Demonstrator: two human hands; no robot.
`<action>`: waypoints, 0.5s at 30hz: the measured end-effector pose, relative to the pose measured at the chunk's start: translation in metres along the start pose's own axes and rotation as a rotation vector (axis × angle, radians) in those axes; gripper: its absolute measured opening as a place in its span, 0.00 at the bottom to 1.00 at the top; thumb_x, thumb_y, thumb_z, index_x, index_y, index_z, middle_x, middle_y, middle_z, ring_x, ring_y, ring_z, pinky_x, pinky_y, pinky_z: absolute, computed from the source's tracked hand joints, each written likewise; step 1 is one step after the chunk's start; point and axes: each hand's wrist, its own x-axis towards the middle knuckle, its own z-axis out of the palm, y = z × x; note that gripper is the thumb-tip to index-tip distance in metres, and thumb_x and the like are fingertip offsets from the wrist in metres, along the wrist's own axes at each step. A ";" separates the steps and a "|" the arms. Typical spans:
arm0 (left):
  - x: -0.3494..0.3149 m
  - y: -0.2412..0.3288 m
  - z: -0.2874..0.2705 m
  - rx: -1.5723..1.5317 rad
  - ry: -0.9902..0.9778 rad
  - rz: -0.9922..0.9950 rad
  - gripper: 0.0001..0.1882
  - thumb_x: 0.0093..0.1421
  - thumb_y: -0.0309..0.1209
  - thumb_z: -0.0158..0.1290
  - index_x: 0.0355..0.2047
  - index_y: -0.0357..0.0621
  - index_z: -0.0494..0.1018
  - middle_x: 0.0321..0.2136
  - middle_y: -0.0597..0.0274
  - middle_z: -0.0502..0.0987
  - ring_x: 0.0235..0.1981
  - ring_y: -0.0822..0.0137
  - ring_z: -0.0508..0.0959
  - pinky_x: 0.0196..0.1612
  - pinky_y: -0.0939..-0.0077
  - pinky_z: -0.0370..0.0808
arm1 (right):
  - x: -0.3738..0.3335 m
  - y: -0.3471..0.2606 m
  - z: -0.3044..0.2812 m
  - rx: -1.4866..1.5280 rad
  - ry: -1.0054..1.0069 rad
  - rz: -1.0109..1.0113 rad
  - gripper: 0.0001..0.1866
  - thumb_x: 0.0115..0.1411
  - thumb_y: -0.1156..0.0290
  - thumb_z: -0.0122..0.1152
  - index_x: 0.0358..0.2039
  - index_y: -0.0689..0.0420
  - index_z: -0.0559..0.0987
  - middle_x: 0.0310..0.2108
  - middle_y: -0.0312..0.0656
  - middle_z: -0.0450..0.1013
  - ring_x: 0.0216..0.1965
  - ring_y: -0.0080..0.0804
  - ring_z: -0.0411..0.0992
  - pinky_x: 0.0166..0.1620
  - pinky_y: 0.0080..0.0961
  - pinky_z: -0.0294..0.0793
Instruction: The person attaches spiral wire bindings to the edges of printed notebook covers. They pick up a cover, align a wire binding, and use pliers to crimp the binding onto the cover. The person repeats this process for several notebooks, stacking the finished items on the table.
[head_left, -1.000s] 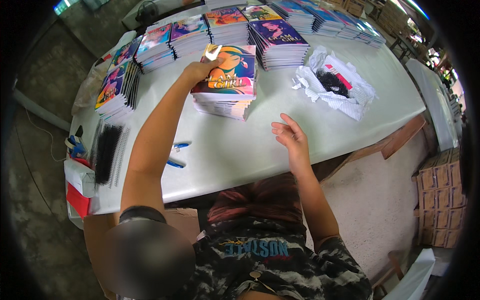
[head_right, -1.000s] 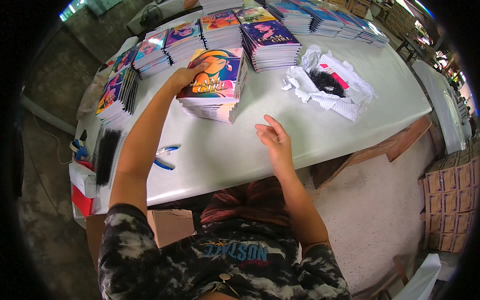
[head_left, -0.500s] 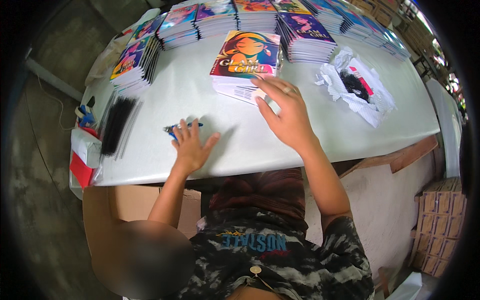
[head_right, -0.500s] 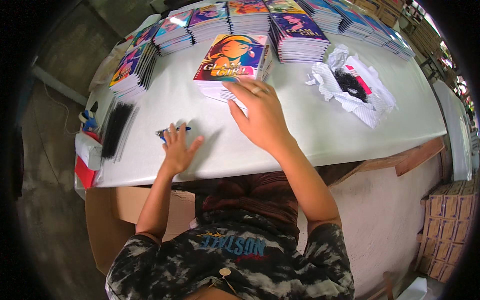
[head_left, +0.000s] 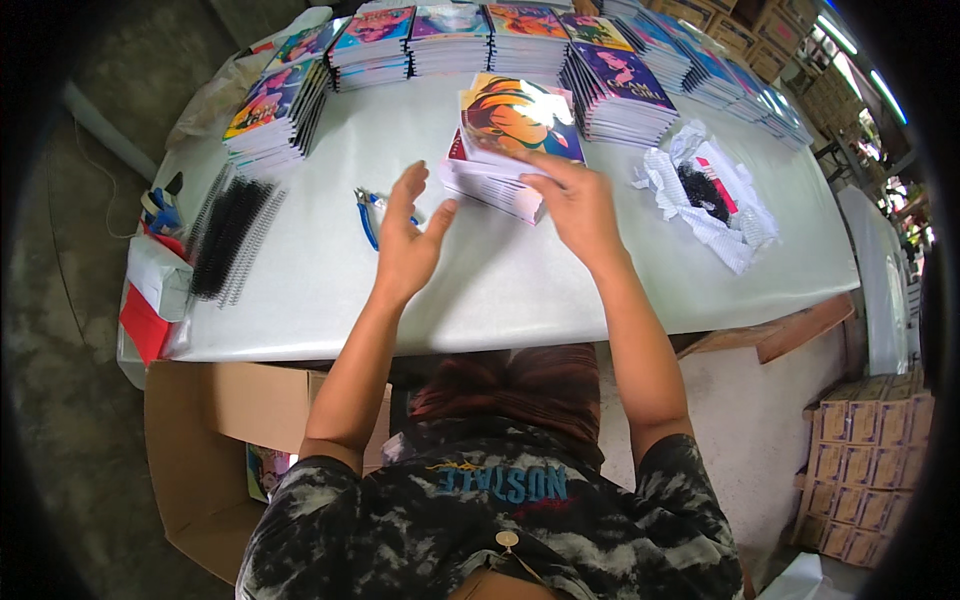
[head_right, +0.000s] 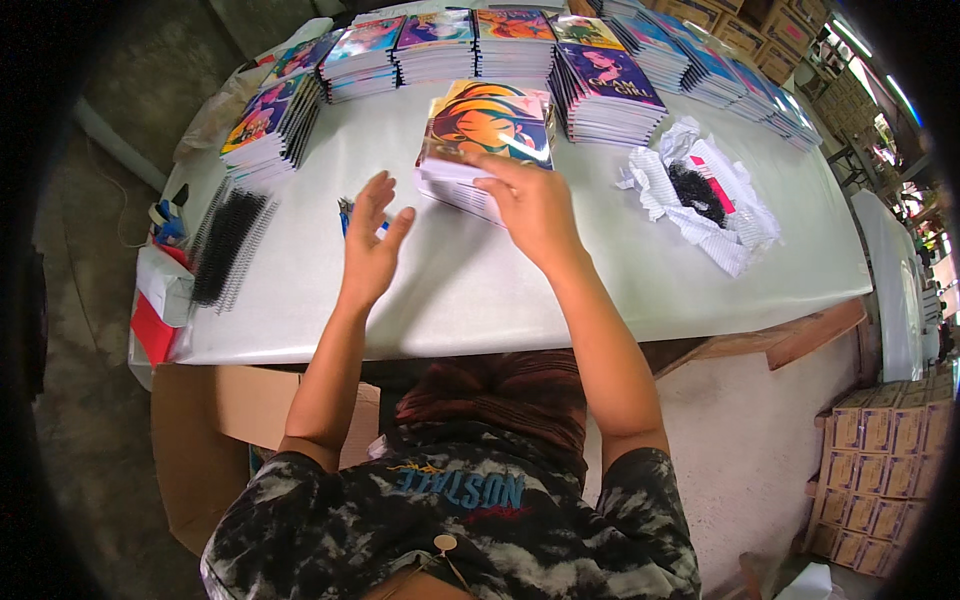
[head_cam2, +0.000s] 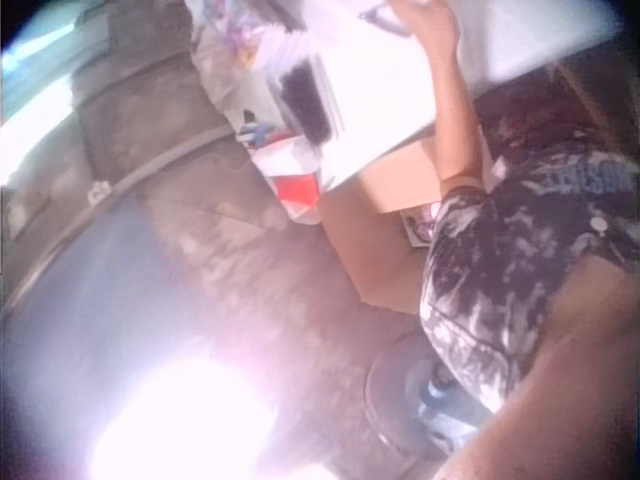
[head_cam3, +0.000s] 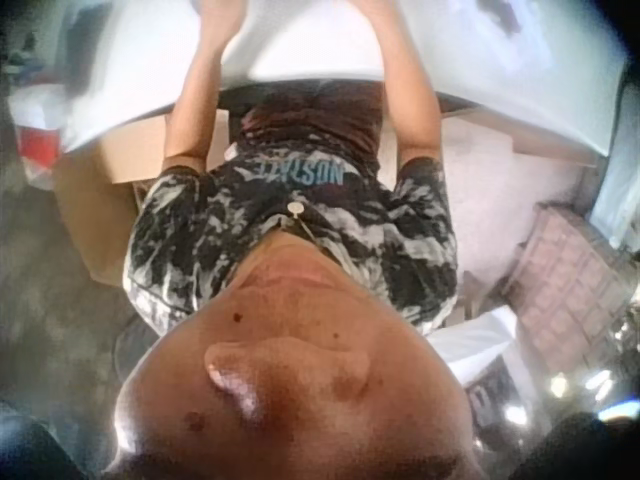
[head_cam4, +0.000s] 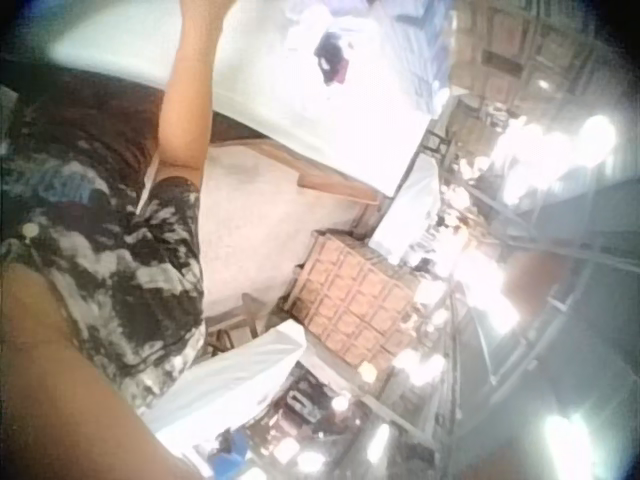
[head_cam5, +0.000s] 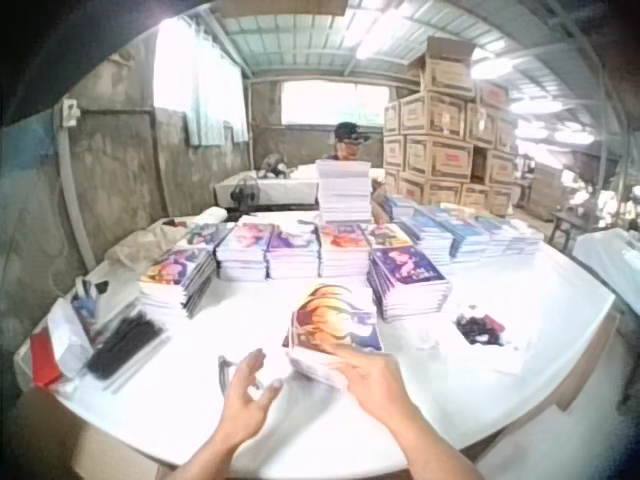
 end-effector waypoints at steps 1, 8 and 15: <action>-0.001 0.003 -0.004 -0.024 -0.013 -0.041 0.32 0.56 0.35 0.54 0.57 0.38 0.56 0.53 0.49 0.65 0.55 0.54 0.65 0.55 0.57 0.61 | -0.003 -0.011 -0.007 0.085 0.034 0.099 0.11 0.50 0.74 0.63 0.36 0.53 0.80 0.32 0.46 0.76 0.30 0.37 0.76 0.33 0.25 0.72; -0.014 0.024 0.004 -0.170 -0.303 -0.139 0.18 0.59 0.32 0.52 0.48 0.38 0.67 0.42 0.56 0.74 0.45 0.65 0.73 0.50 0.69 0.66 | 0.025 0.011 0.003 0.077 -0.059 0.199 0.11 0.50 0.72 0.64 0.35 0.60 0.81 0.24 0.36 0.77 0.22 0.16 0.68 0.27 0.17 0.67; -0.023 0.030 -0.017 -0.103 -0.032 -0.018 0.35 0.52 0.30 0.56 0.58 0.39 0.54 0.55 0.49 0.60 0.57 0.59 0.62 0.55 0.63 0.60 | 0.001 -0.024 -0.040 0.579 0.352 0.159 0.12 0.55 0.71 0.59 0.37 0.66 0.78 0.29 0.39 0.75 0.29 0.16 0.69 0.33 0.15 0.67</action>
